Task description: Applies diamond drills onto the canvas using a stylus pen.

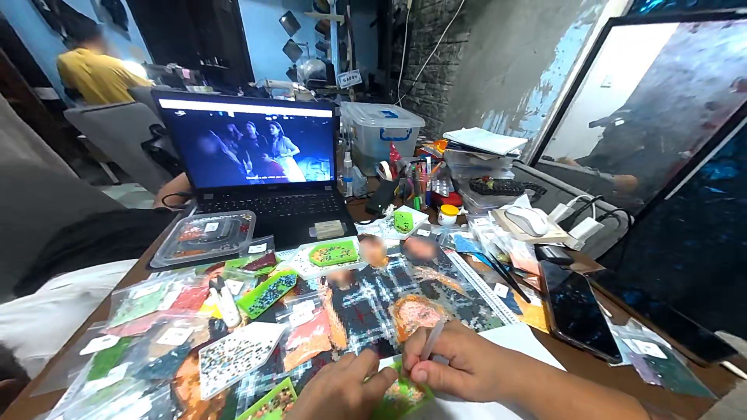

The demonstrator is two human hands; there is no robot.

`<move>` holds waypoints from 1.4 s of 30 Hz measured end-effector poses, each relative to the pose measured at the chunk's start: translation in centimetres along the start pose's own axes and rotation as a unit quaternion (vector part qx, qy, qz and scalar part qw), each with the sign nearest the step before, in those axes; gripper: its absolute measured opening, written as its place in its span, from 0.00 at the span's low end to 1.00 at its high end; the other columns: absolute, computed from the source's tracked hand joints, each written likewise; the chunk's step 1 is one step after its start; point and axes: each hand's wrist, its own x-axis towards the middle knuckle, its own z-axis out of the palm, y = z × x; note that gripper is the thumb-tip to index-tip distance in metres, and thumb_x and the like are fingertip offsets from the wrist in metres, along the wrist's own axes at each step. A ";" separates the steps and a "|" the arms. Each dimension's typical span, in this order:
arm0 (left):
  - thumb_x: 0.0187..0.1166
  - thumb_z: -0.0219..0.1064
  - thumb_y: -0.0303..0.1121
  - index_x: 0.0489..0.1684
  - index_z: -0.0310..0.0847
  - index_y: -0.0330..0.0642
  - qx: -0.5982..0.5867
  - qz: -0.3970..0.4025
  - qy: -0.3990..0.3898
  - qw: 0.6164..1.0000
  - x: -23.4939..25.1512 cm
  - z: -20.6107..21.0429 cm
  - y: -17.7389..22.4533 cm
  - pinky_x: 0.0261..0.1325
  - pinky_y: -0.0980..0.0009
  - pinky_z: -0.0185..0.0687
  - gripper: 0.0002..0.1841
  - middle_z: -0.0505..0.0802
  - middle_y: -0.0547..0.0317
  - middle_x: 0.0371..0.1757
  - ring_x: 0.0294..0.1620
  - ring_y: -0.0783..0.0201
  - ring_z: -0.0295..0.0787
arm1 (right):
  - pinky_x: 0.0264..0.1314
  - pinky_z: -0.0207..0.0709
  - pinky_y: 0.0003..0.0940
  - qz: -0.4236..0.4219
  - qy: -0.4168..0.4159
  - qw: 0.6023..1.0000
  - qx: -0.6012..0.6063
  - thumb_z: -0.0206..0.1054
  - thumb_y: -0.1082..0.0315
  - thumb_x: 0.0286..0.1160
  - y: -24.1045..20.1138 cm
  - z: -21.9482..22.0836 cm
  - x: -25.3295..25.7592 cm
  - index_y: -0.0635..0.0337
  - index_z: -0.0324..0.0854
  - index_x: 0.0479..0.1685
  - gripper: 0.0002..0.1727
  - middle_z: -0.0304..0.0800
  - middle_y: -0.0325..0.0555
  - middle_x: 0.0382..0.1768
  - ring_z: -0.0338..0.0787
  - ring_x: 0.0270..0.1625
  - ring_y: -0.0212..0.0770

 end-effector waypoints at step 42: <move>0.81 0.70 0.40 0.71 0.84 0.34 -0.008 -0.070 -0.081 0.994 0.4 -1.1 1.0 0.57 0.36 0.81 0.24 0.87 0.29 0.60 0.55 0.29 0.87 | 0.44 0.77 0.18 0.107 0.014 0.993 -0.052 0.54 0.64 0.92 2.1 -5.9 -0.9 0.72 0.82 0.45 0.18 0.86 0.47 0.34 0.83 0.36 0.23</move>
